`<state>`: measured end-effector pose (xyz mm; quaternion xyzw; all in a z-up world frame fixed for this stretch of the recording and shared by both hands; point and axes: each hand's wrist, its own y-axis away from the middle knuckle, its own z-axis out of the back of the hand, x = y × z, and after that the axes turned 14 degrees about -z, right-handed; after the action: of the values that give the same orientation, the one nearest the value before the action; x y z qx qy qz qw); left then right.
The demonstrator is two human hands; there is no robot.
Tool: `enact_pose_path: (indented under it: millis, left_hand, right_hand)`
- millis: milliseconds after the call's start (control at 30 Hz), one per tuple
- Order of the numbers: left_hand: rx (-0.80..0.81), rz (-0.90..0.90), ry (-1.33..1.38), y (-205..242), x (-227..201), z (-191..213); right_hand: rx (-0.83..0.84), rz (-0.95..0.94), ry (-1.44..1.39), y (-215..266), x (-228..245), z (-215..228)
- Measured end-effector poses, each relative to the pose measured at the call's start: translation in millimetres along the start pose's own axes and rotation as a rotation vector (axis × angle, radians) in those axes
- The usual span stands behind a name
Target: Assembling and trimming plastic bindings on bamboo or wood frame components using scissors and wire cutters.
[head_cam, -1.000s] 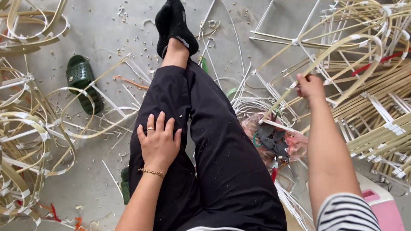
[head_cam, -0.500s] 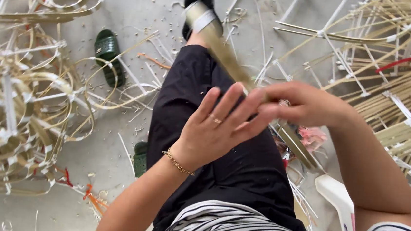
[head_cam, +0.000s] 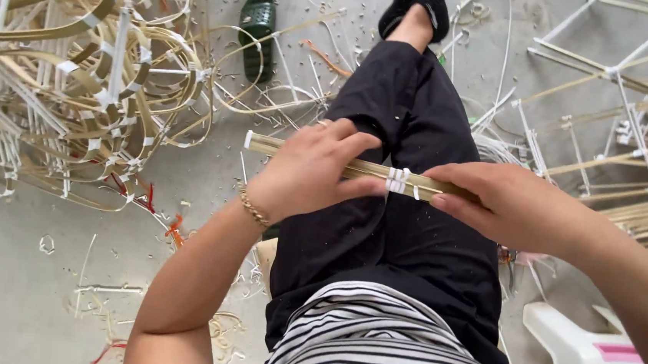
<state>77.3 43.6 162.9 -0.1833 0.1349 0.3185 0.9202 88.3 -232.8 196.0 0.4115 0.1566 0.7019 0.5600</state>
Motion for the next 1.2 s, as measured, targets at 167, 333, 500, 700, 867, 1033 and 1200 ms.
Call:
enact_pose_path:
  millis: [167, 333, 500, 700, 867, 1033, 1200]
  left_hand:
    - [0.069, 0.055, 0.314, -19, -1, -20]
    - [0.071, 0.188, 0.409, -36, -2, -19]
    - [0.051, 0.265, 0.417, -40, -5, -24]
    - [0.089, 0.315, 0.451, -42, -1, -27]
    - [0.203, 0.39, 0.587, -49, 10, -23]
    - [0.099, 0.2, 0.443, -51, 10, -47]
    - [0.118, 0.05, 0.433, -68, 26, -55]
  right_hand:
    - [-0.087, 0.056, -0.085, -13, -13, -10]
    - [-0.18, 0.095, -0.152, -7, -11, -8]
    - [-0.478, 0.34, -0.074, -2, -2, -15]
    - [-0.625, 0.444, -0.003, -9, 5, -16]
    - [-0.703, 0.56, -0.124, -21, 2, -13]
    - [-0.431, 0.315, -0.39, -40, -20, -6]
    - [-0.283, 0.078, -0.509, -53, -27, 3]
